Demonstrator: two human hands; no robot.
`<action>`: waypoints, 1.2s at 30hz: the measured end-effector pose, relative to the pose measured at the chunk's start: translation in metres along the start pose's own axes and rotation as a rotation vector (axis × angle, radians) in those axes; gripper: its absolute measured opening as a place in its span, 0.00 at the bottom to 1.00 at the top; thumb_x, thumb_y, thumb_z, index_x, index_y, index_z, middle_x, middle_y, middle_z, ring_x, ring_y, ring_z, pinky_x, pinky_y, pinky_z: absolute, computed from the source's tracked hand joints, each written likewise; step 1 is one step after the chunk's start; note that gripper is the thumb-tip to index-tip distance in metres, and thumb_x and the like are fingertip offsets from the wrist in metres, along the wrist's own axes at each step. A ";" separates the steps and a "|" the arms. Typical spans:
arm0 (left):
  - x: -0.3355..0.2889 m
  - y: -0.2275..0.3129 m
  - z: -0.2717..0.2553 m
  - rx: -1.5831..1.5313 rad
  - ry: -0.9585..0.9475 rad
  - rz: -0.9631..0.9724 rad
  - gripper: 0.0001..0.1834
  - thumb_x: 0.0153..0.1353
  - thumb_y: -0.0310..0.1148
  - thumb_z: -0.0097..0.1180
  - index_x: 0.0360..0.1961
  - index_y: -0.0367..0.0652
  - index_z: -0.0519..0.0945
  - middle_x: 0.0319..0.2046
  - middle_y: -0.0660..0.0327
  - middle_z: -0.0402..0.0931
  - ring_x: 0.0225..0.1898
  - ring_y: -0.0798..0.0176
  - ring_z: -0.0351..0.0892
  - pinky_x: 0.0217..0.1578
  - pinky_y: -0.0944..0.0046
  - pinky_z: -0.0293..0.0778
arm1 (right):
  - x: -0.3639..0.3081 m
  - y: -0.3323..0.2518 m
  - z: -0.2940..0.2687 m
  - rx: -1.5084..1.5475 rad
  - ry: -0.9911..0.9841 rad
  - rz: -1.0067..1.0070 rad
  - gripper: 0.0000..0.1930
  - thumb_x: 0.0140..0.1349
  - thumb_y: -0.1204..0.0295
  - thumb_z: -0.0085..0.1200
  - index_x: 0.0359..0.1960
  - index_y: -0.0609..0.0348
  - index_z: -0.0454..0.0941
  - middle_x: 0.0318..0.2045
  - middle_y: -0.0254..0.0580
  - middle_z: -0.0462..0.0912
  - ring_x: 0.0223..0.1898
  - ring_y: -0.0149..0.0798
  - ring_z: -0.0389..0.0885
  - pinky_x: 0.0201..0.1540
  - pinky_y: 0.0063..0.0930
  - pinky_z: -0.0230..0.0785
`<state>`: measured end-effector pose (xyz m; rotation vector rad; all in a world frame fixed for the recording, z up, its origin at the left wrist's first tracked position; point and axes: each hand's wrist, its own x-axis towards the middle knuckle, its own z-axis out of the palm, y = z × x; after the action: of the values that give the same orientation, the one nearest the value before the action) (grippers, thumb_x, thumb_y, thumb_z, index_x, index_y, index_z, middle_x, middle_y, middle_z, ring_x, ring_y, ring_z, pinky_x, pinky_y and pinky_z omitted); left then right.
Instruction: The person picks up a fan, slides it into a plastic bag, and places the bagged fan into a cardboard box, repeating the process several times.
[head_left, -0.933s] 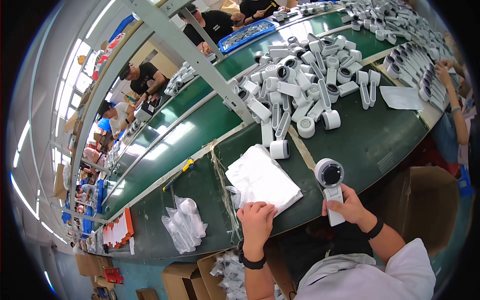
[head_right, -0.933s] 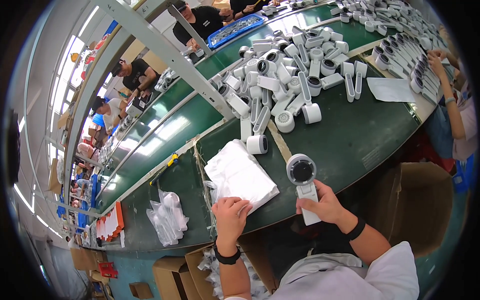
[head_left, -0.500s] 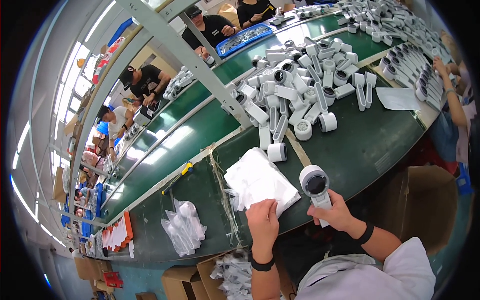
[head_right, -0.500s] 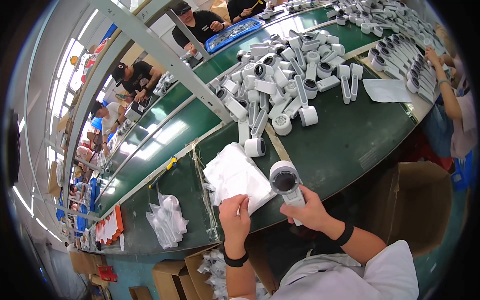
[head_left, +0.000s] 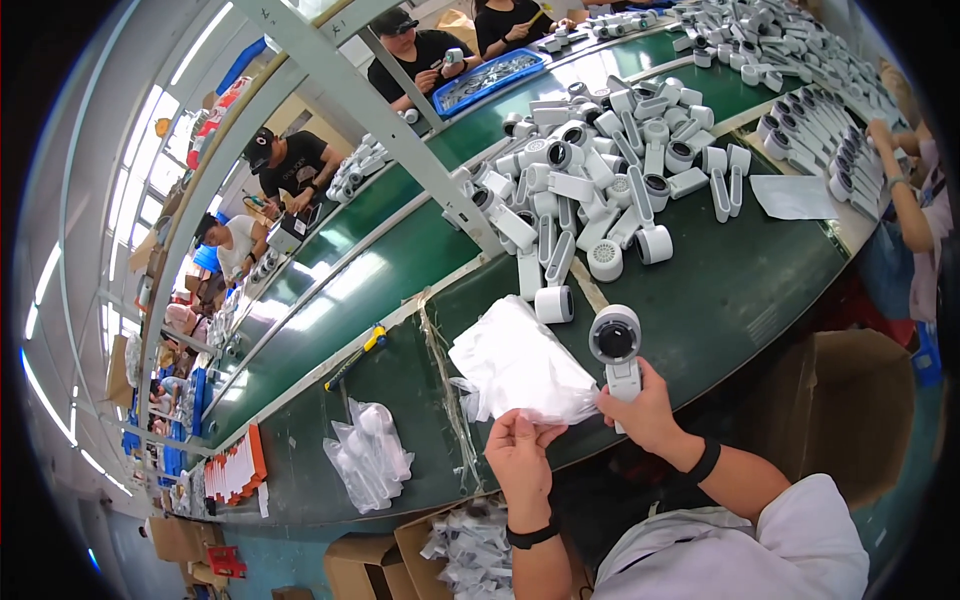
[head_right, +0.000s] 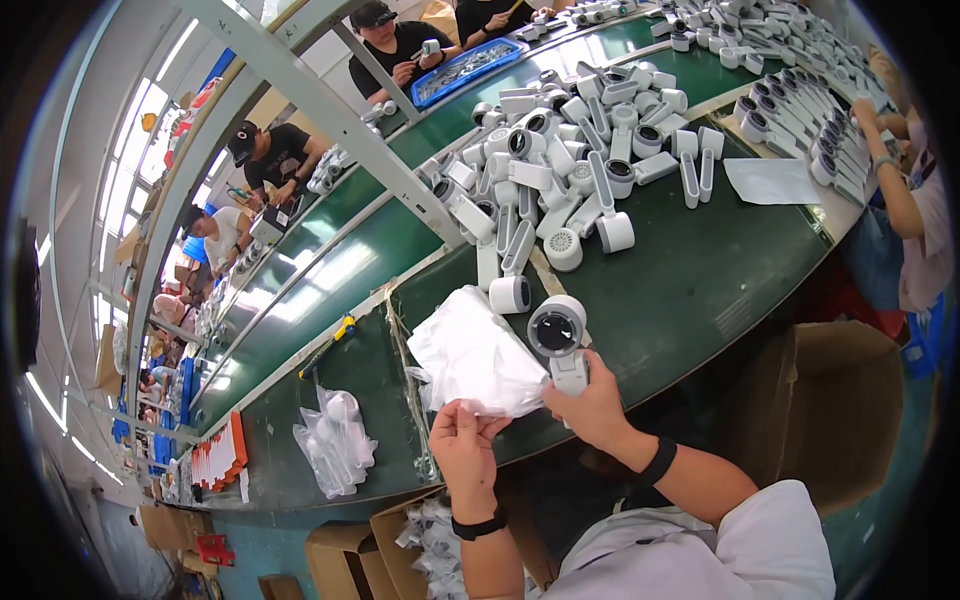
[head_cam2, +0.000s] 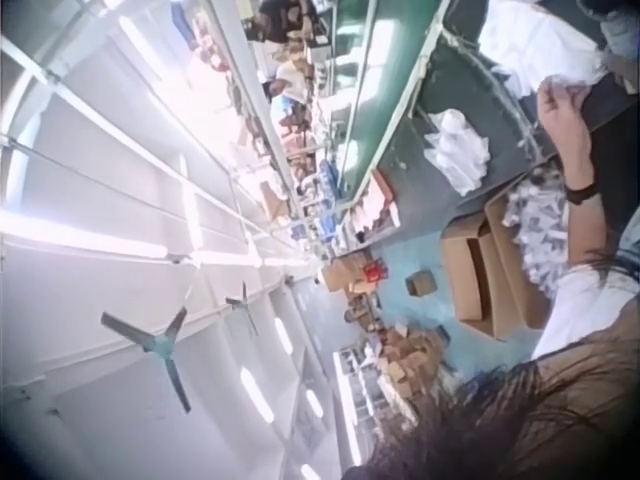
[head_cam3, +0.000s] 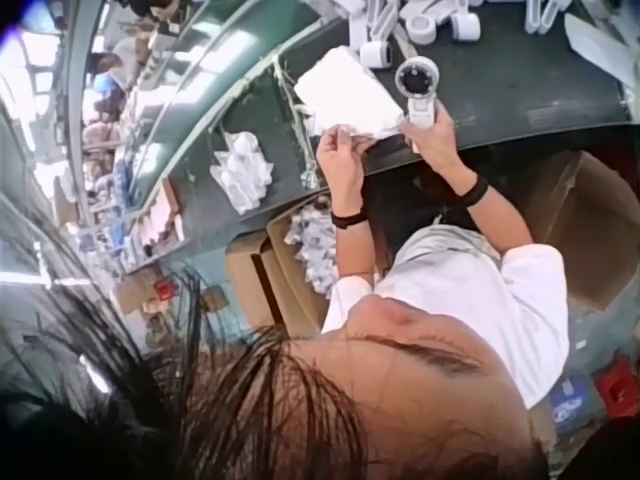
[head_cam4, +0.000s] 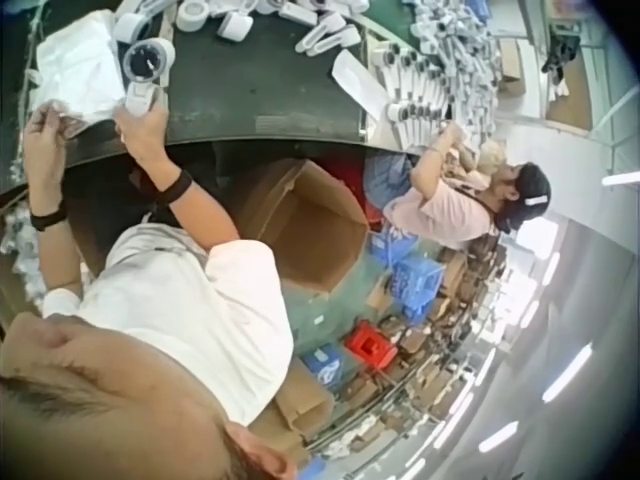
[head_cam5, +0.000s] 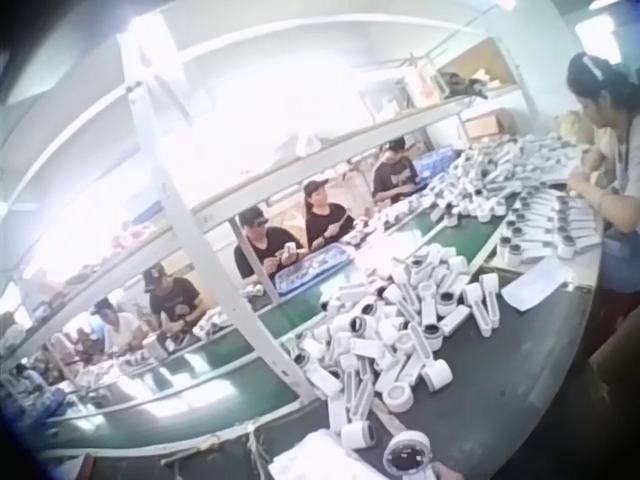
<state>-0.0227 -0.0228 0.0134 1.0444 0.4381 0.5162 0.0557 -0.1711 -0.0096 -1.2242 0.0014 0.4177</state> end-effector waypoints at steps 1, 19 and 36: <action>0.001 0.002 -0.002 -0.028 0.001 -0.036 0.06 0.70 0.28 0.50 0.42 0.36 0.73 0.35 0.58 0.77 0.32 0.61 0.81 0.37 0.59 0.82 | 0.000 0.001 -0.002 0.013 0.002 0.003 0.18 0.52 0.81 0.62 0.42 0.61 0.67 0.28 0.36 0.78 0.21 0.29 0.77 0.23 0.24 0.71; -0.008 -0.017 0.015 0.466 0.039 0.121 0.11 0.60 0.24 0.62 0.42 0.31 0.78 0.30 0.65 0.78 0.28 0.75 0.75 0.31 0.75 0.72 | -0.006 0.001 -0.008 0.000 0.023 -0.008 0.18 0.53 0.79 0.63 0.43 0.61 0.68 0.29 0.36 0.77 0.21 0.28 0.77 0.23 0.24 0.71; -0.006 -0.012 0.015 0.583 -0.103 0.134 0.19 0.56 0.19 0.61 0.50 0.31 0.78 0.39 0.60 0.80 0.35 0.71 0.78 0.36 0.73 0.74 | -0.021 -0.095 -0.073 -0.927 -0.832 0.061 0.48 0.59 0.57 0.61 0.73 0.51 0.42 0.35 0.51 0.84 0.35 0.51 0.83 0.43 0.37 0.73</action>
<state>-0.0168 -0.0419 0.0094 1.6622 0.4394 0.4596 0.0822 -0.2704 0.0554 -1.8598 -0.9601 1.0226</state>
